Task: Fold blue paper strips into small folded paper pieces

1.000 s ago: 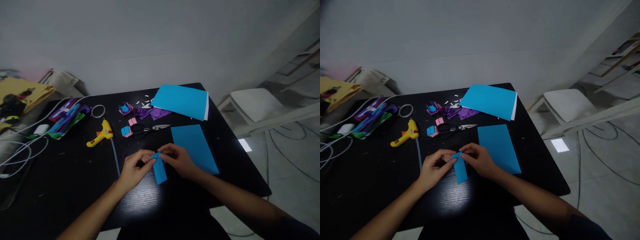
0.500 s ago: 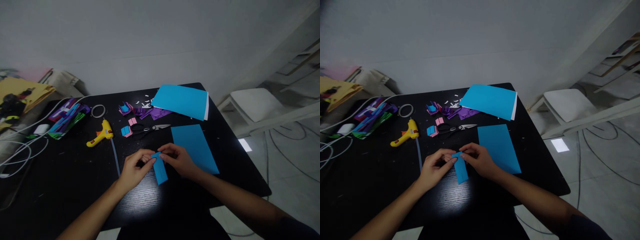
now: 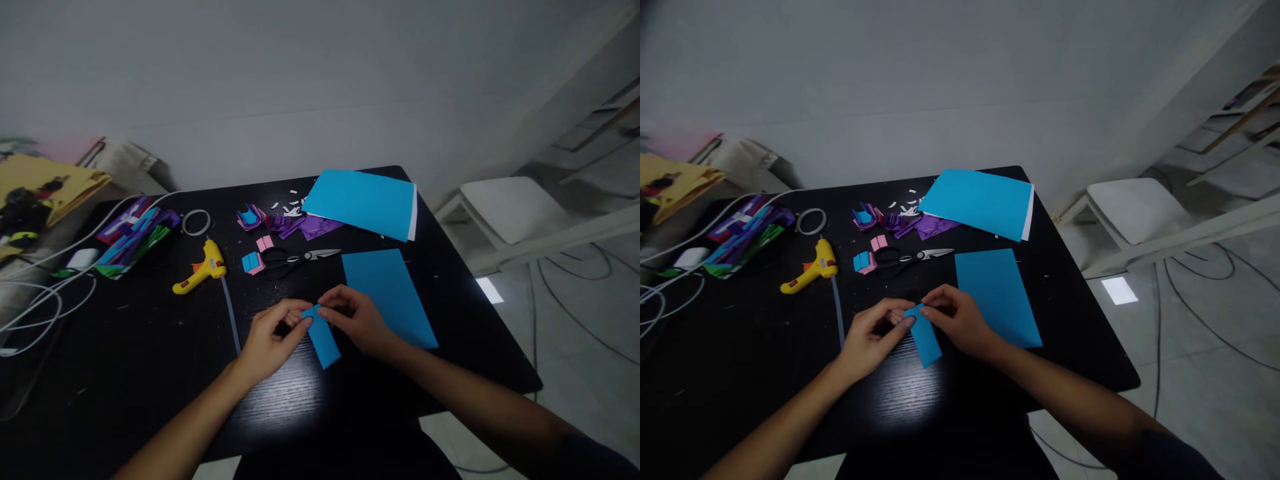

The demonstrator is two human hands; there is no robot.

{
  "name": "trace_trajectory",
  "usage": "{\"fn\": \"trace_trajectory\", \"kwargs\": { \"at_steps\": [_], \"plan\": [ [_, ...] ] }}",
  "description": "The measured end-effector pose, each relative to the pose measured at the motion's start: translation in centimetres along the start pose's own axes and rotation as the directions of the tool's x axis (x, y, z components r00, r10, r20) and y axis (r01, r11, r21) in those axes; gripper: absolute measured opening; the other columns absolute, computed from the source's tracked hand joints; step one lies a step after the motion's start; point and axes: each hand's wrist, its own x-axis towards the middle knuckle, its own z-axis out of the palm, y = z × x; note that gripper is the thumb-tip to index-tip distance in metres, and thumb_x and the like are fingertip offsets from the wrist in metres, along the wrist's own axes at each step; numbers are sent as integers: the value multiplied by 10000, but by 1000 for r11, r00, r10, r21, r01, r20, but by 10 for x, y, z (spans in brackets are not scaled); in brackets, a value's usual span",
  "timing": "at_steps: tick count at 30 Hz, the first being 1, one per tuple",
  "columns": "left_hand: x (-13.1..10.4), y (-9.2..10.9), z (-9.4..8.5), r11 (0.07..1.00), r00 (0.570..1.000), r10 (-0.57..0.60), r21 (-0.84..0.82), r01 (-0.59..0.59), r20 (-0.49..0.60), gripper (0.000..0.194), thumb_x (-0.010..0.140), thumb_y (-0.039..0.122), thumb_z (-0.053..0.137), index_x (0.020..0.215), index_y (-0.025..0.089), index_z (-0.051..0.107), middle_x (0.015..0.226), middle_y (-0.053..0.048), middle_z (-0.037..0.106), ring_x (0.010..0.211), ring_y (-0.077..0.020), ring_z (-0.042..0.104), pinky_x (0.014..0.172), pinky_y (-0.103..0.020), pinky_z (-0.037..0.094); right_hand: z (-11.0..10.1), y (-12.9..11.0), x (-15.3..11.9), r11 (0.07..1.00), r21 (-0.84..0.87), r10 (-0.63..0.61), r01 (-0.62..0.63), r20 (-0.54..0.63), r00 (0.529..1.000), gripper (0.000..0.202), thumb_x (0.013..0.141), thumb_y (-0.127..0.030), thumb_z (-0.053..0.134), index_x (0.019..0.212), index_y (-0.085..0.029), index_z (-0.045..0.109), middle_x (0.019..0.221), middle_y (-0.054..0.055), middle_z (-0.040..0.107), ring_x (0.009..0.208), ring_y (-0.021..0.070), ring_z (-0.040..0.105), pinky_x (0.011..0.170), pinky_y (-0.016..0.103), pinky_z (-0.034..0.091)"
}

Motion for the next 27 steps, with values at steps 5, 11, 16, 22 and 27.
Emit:
{"fn": "trace_trajectory", "kwargs": {
  "at_steps": [5,11,16,22,27],
  "plan": [
    [1,1,0,1000,999,19,7,-19,28,177,958,218,729,1134,203,739,800,6,726,672,-119,667,659,-224,564,0,-2,-1,1000,10,1,-1,8,1000,231,890,-416,793,1000,-229,717,966,40,797,937,213,768,869,374,599],
    [-1,0,-1,999,997,34,-5,-34,62,223,949,215,744,1172,211,733,829,5,737,694,-121,678,673,-223,568,-1,-2,-1,1000,-27,-3,3,1,1000,253,884,-447,795,999,-232,725,971,44,806,942,229,768,868,393,601],
    [-3,-2,-2,1000,997,25,-15,-24,73,246,944,219,759,1187,212,723,815,11,719,693,-118,667,680,-223,563,-1,-1,0,999,-36,6,-7,-11,1000,244,887,-426,795,1010,-230,717,944,38,795,902,215,762,825,365,590],
    [-3,-3,-1,1000,997,14,-6,-13,76,235,947,242,763,1177,213,728,840,1,730,712,-125,674,694,-232,566,-2,-1,0,999,-41,9,-9,-1,1000,219,896,-413,788,973,-216,730,932,39,791,898,212,755,816,357,585],
    [-2,-3,-1,1000,997,12,-12,-11,74,237,941,256,769,1169,205,730,826,-2,732,702,-131,678,685,-239,573,-2,-1,0,1000,-29,-1,1,4,1000,199,895,-402,790,960,-221,740,941,40,794,912,213,758,853,376,594]
  ]
}}
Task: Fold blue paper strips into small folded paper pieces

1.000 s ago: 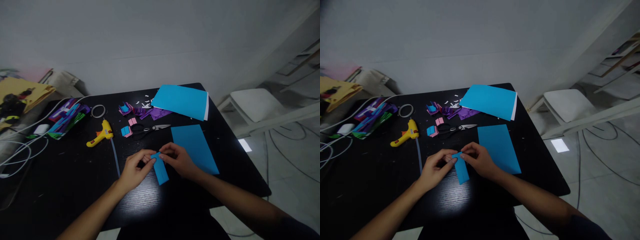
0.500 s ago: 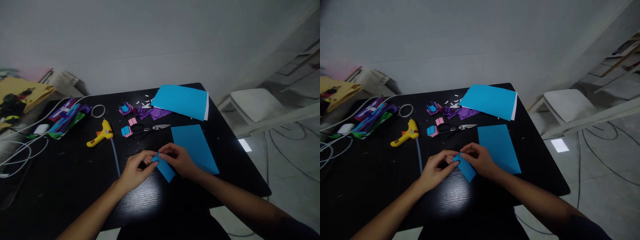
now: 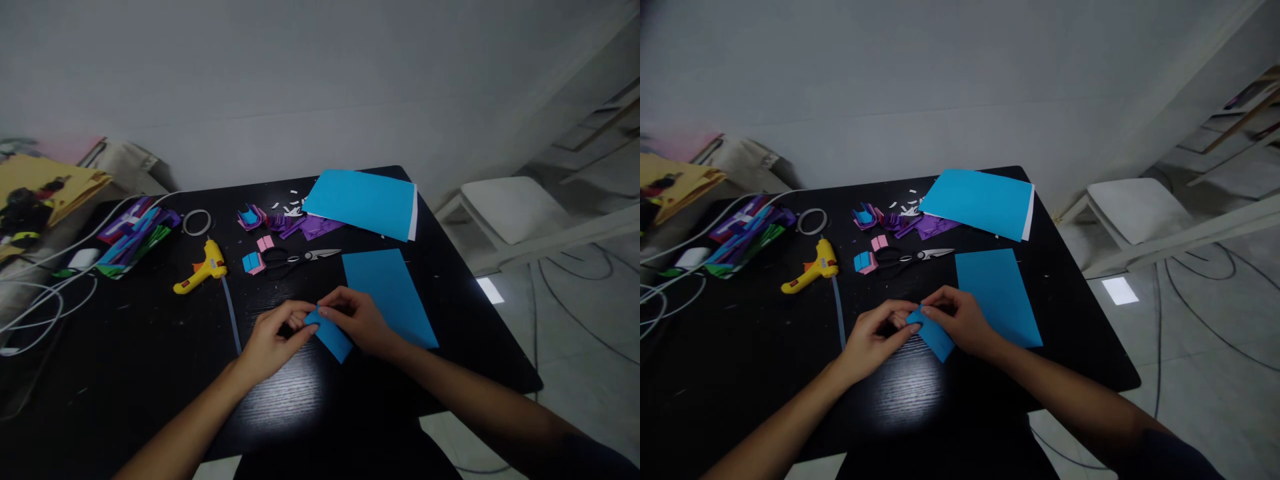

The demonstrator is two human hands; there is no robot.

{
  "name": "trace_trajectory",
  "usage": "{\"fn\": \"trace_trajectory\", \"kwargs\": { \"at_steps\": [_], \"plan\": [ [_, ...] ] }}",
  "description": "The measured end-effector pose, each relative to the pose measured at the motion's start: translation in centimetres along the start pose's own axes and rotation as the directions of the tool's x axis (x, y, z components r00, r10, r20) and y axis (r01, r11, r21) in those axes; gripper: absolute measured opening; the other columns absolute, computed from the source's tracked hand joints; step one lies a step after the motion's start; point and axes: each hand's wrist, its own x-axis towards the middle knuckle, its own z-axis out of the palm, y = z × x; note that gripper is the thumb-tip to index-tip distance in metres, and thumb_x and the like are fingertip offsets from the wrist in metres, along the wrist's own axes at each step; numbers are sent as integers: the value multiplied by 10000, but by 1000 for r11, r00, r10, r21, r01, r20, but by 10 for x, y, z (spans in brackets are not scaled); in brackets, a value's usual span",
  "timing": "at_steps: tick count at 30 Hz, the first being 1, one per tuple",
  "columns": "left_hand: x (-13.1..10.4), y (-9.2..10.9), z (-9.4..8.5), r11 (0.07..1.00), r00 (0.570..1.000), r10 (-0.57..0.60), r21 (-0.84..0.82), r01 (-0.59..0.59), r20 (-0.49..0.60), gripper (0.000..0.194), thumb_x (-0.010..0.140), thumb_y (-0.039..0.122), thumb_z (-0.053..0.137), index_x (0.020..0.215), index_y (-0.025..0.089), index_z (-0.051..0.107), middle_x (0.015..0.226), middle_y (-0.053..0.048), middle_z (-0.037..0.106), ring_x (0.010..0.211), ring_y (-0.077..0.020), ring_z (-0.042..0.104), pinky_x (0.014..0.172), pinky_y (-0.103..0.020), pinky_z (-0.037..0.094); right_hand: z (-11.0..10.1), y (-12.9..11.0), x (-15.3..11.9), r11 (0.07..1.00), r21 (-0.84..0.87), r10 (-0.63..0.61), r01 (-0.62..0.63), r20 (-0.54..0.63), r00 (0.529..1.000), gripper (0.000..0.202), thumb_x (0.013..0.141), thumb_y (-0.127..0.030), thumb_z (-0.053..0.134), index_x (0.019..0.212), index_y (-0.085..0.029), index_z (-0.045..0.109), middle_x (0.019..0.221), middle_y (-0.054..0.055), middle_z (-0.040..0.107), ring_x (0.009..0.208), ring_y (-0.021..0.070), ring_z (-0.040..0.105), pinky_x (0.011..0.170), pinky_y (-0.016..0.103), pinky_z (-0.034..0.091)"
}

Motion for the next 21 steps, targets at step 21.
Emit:
{"fn": "trace_trajectory", "kwargs": {
  "at_steps": [21],
  "plan": [
    [3,5,-2,999,999,34,-12,-34,18,287,908,236,805,1187,216,739,792,19,719,680,-118,673,685,-213,578,-1,1,1,1000,-16,0,0,-2,1000,235,886,-442,788,943,-226,719,911,30,771,890,212,737,841,378,582]
  ]
}}
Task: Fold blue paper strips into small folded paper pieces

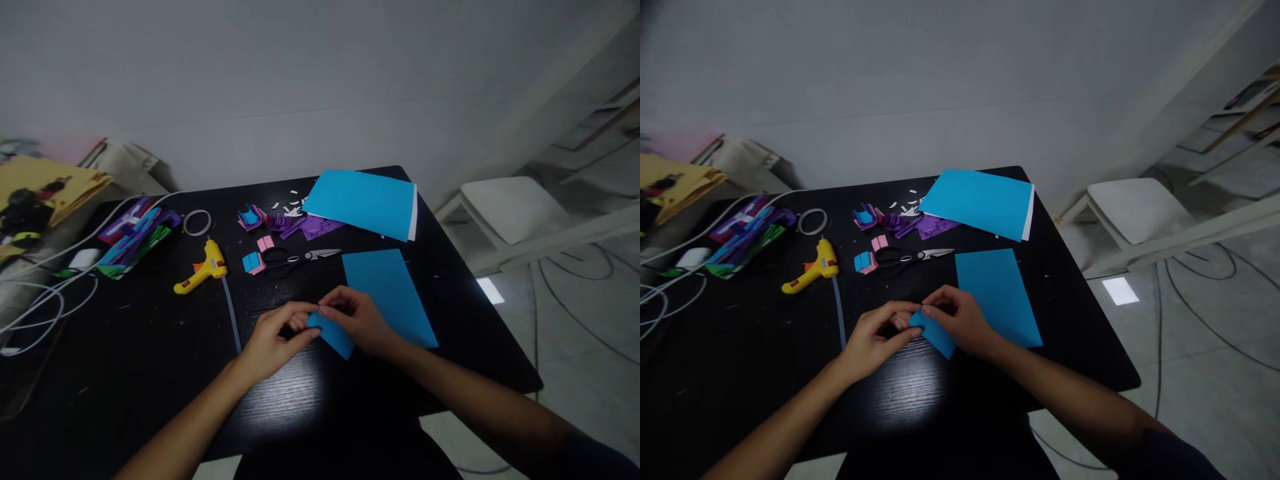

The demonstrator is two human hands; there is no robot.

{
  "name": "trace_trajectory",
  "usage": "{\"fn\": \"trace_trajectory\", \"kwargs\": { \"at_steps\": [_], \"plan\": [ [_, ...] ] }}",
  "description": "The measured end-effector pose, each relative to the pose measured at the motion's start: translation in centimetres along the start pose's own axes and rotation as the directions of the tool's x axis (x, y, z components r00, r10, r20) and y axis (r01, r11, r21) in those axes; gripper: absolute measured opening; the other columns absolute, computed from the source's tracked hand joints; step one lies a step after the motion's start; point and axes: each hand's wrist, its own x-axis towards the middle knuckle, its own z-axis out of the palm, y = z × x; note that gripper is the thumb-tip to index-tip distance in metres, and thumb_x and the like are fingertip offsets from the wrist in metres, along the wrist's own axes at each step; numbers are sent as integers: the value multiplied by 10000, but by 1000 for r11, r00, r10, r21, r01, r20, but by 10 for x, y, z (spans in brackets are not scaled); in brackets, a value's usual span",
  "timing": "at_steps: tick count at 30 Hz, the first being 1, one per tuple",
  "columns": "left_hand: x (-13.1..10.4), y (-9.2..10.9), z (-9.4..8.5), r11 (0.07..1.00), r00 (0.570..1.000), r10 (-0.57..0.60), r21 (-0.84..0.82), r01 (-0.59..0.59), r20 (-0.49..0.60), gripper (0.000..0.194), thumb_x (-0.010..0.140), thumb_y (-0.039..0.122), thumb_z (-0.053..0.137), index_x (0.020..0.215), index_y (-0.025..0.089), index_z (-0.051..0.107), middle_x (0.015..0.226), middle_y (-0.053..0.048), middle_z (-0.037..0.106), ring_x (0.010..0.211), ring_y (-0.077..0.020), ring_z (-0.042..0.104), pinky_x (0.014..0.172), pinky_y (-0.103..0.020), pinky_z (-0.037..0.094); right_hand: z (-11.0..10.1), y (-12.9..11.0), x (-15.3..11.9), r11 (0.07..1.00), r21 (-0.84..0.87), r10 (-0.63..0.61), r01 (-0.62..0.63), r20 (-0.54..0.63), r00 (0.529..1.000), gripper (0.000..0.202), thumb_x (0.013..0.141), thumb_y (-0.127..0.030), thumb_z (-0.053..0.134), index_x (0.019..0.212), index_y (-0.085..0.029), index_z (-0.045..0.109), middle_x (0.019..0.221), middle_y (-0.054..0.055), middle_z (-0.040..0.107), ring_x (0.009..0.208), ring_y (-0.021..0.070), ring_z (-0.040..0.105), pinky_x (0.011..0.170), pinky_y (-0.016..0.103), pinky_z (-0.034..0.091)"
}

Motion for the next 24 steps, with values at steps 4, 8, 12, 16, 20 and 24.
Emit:
{"fn": "trace_trajectory", "kwargs": {
  "at_steps": [4,8,12,16,20,24],
  "plan": [
    [0,-2,1,1000,1000,-5,6,6,-5,308,915,254,802,1212,215,731,806,15,726,687,-122,680,690,-219,583,0,0,0,1000,-6,-1,1,-6,1000,216,887,-427,786,939,-227,720,909,29,771,886,210,735,838,375,581],
    [0,-4,1,1000,1000,6,1,-6,2,328,911,241,810,1228,220,727,795,21,715,688,-119,681,687,-211,580,1,1,0,1000,-2,-7,7,-8,1000,193,891,-407,778,947,-231,723,916,30,773,887,210,737,830,372,580],
    [0,-3,1,1000,1000,22,-1,-22,0,344,906,246,814,1238,218,727,794,18,715,687,-123,677,687,-218,588,0,1,0,1000,-8,-14,14,-7,1000,182,898,-396,766,946,-228,717,918,32,775,892,212,738,830,374,579],
    [0,-2,0,1000,1000,30,-4,-30,4,373,910,250,813,1270,227,719,805,19,724,694,-123,683,698,-222,593,0,-1,0,1000,-14,0,0,-12,1000,188,898,-401,768,949,-229,713,914,31,771,877,209,731,820,373,574],
    [0,-2,0,999,999,35,-3,-35,17,390,909,225,812,1286,225,711,811,23,721,703,-116,679,705,-211,590,-1,-1,0,1000,-7,18,-18,-10,1000,184,899,-398,769,953,-230,713,916,28,768,873,206,727,819,369,570],
    [0,-3,0,999,999,43,8,-43,16,392,908,217,814,1287,217,711,816,21,720,704,-114,675,707,-208,586,-1,-1,1,1000,3,15,-15,-5,1000,193,894,-403,772,948,-228,711,909,29,767,871,205,725,814,362,568]
  ]
}}
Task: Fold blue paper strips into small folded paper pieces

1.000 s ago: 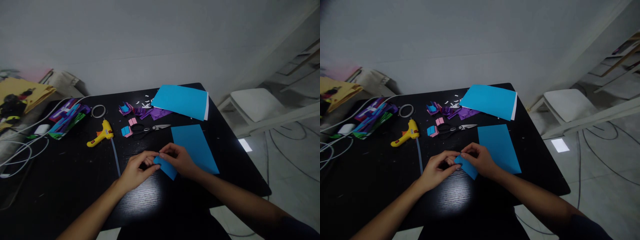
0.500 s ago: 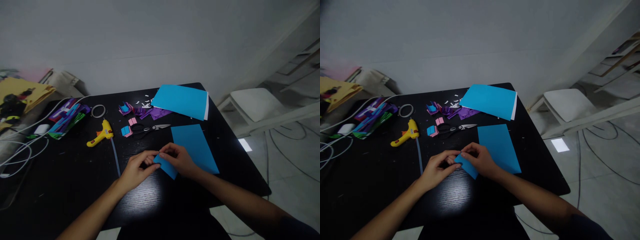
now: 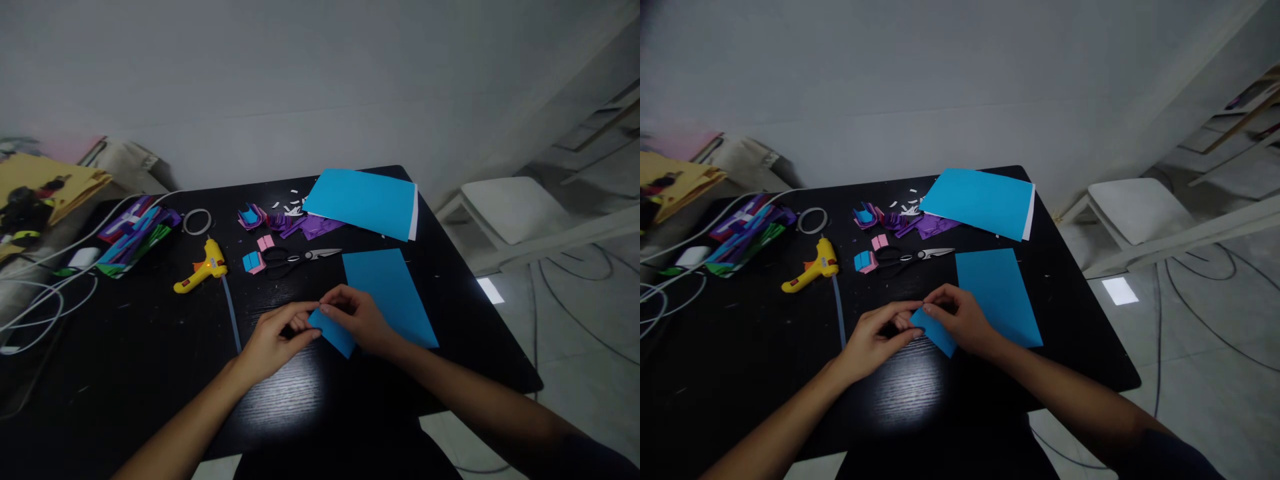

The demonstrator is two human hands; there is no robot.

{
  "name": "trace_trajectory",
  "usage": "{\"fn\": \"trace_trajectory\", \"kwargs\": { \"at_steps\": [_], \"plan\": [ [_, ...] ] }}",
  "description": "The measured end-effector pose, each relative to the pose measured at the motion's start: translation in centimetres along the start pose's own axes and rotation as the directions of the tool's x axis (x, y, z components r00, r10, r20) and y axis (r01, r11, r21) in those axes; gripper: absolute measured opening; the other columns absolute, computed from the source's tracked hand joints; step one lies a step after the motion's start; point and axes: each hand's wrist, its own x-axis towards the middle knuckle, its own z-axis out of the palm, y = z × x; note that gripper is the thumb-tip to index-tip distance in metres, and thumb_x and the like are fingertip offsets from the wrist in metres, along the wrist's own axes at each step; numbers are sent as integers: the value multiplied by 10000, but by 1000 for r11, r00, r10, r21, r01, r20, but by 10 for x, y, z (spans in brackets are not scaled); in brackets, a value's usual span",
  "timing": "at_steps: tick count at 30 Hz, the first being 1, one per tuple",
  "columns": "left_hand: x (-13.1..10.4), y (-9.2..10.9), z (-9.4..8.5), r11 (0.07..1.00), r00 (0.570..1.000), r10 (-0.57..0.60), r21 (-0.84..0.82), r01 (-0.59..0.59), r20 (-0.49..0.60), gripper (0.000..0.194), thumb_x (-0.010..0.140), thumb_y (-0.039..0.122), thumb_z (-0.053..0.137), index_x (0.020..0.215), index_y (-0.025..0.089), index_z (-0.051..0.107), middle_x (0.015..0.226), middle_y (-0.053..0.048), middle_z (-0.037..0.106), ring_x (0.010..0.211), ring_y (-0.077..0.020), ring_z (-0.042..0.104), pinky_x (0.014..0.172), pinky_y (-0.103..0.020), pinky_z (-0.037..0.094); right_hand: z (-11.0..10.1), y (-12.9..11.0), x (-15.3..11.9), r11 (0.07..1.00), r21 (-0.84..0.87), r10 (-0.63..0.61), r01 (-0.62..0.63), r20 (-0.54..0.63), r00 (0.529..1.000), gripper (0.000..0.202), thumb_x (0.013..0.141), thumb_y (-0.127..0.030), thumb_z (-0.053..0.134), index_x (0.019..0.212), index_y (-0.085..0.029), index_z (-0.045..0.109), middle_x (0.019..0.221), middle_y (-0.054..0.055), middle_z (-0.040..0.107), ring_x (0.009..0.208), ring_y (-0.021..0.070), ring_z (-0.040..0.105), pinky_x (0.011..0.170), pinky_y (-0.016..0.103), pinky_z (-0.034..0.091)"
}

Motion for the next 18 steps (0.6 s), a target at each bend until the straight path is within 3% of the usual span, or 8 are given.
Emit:
{"fn": "trace_trajectory", "kwargs": {
  "at_steps": [18],
  "plan": [
    [0,-1,-1,1000,1000,11,-7,-11,15,387,912,231,820,1285,230,715,821,26,722,712,-107,675,716,-202,585,-1,1,0,1000,-10,-6,6,21,1000,203,901,-410,761,956,-222,706,918,31,766,887,202,732,831,361,570]
  ]
}}
